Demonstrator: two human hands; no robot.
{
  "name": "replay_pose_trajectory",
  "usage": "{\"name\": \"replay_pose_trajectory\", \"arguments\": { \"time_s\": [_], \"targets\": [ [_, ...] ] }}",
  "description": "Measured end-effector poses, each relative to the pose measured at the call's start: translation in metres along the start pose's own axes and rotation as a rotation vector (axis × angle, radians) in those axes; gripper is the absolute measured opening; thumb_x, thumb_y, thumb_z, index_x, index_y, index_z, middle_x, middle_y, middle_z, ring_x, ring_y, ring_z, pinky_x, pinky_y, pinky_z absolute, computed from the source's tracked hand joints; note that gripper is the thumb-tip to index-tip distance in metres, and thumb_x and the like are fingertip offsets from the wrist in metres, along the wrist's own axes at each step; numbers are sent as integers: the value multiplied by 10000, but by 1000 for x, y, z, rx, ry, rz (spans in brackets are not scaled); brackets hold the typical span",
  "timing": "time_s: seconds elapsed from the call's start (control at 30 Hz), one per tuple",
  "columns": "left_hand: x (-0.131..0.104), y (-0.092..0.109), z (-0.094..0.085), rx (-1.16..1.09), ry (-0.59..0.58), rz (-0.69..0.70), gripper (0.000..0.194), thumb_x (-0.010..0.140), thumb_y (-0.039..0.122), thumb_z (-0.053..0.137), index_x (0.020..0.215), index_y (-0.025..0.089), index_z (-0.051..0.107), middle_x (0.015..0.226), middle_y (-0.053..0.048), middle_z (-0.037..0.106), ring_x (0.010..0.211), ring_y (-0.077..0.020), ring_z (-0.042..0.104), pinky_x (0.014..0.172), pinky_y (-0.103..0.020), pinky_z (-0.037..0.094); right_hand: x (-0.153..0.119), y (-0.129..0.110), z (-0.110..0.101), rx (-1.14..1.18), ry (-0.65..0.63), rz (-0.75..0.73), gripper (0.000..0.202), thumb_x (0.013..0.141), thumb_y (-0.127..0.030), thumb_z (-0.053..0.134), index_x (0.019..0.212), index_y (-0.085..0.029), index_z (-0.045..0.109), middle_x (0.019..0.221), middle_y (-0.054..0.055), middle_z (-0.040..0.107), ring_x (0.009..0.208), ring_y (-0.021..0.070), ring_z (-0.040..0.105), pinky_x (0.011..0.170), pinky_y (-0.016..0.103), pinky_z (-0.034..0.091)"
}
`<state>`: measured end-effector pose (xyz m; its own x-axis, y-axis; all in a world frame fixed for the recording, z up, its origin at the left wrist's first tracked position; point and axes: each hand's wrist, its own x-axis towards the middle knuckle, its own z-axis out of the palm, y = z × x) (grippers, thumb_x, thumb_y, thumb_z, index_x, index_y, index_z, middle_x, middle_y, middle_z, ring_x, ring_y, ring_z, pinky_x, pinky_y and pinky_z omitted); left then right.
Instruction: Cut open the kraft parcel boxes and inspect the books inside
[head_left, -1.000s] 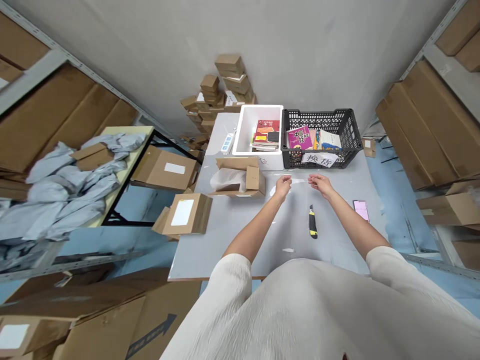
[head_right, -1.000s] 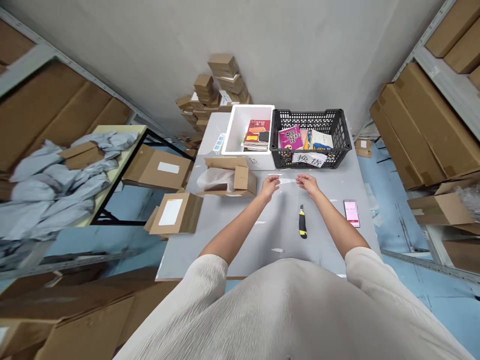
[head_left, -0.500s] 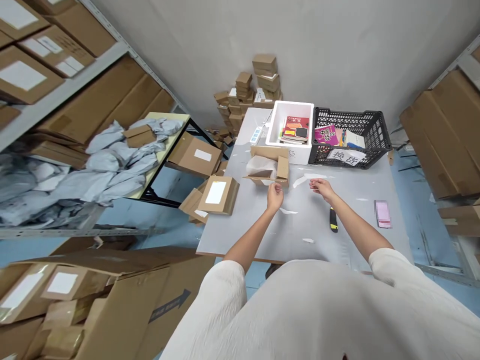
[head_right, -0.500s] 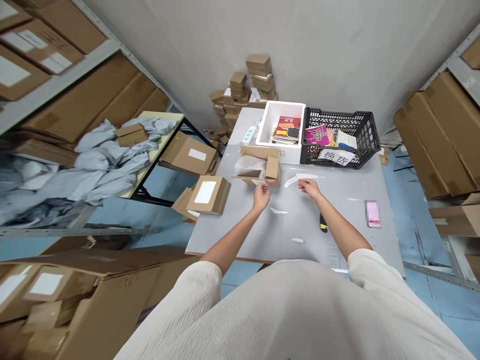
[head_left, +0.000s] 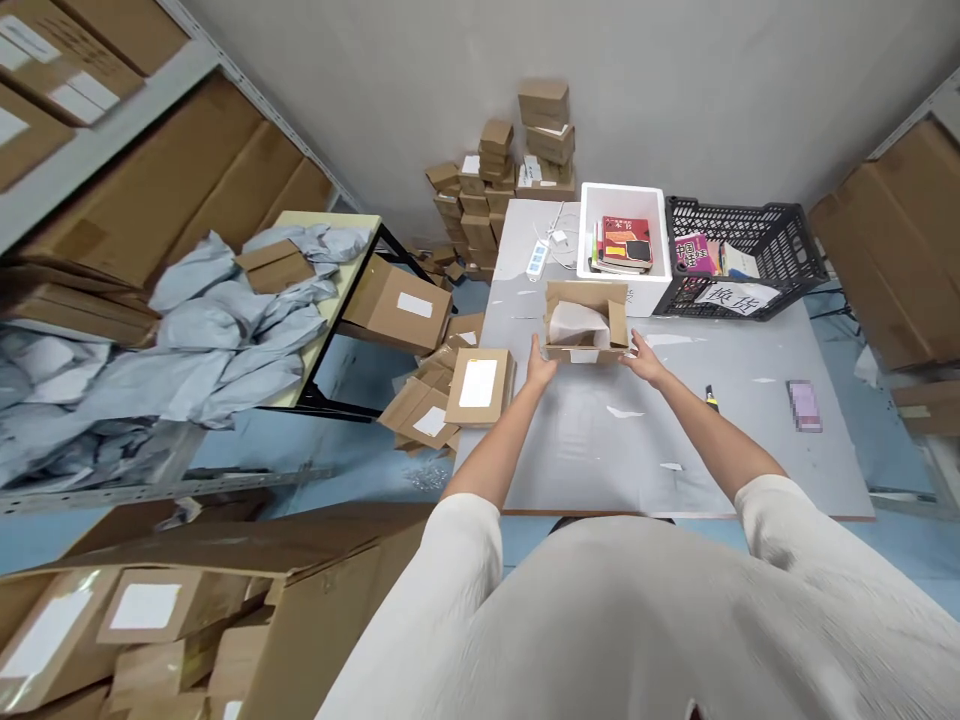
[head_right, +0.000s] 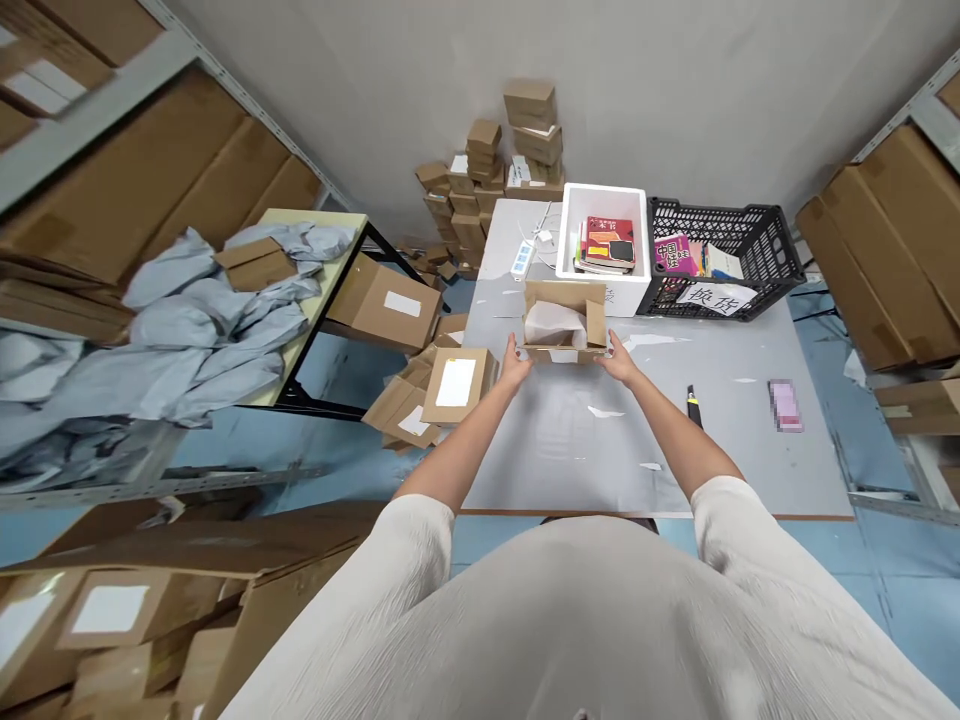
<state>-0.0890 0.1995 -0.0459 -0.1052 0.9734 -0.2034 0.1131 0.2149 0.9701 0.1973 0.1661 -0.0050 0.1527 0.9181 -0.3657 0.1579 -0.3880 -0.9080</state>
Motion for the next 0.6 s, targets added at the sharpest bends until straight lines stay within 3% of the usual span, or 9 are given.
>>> {"name": "replay_pose_trajectory", "arguments": {
  "time_s": [0.1, 0.27, 0.43, 0.6],
  "targets": [
    [4, -1, 1, -81, -68, -154, 1024, 624, 108, 906, 1586, 248, 583, 1619, -182, 588, 1464, -363, 612, 1165, -446, 511, 1, -4, 7, 14, -29, -13, 1168, 660, -181, 860, 1726, -276, 392, 1708, 155, 507, 1445, 328, 619, 1183, 492, 551],
    [-12, 1, -1, -105, -67, -116, 921, 631, 105, 881, 1514, 260, 673, 1500, -113, 709, 1335, -306, 701, 1160, -407, 521, -16, -5, 6, -38, 39, 59, 1190, 662, -196, 863, 1732, -285, 350, 1675, 158, 520, 1363, 339, 672, 1132, 476, 594],
    [-33, 2, -4, -76, -52, -71, 879, 635, 99, 882, 1486, 247, 714, 1447, -114, 744, 1295, -314, 711, 1200, -439, 501, -38, -5, -2, -52, -3, -17, 892, 649, -207, 872, 1483, -243, 560, 1541, 153, 598, 1241, 310, 706, 1078, 457, 610],
    [-56, 13, 2, -80, -54, -5, 847, 677, 96, 851, 1497, 258, 708, 1516, -112, 703, 1405, -319, 660, 1254, -447, 466, -61, -8, -15, -35, -22, -63, 712, 620, -211, 881, 1279, -240, 613, 1443, 137, 641, 1229, 307, 688, 1037, 428, 613]
  ]
}}
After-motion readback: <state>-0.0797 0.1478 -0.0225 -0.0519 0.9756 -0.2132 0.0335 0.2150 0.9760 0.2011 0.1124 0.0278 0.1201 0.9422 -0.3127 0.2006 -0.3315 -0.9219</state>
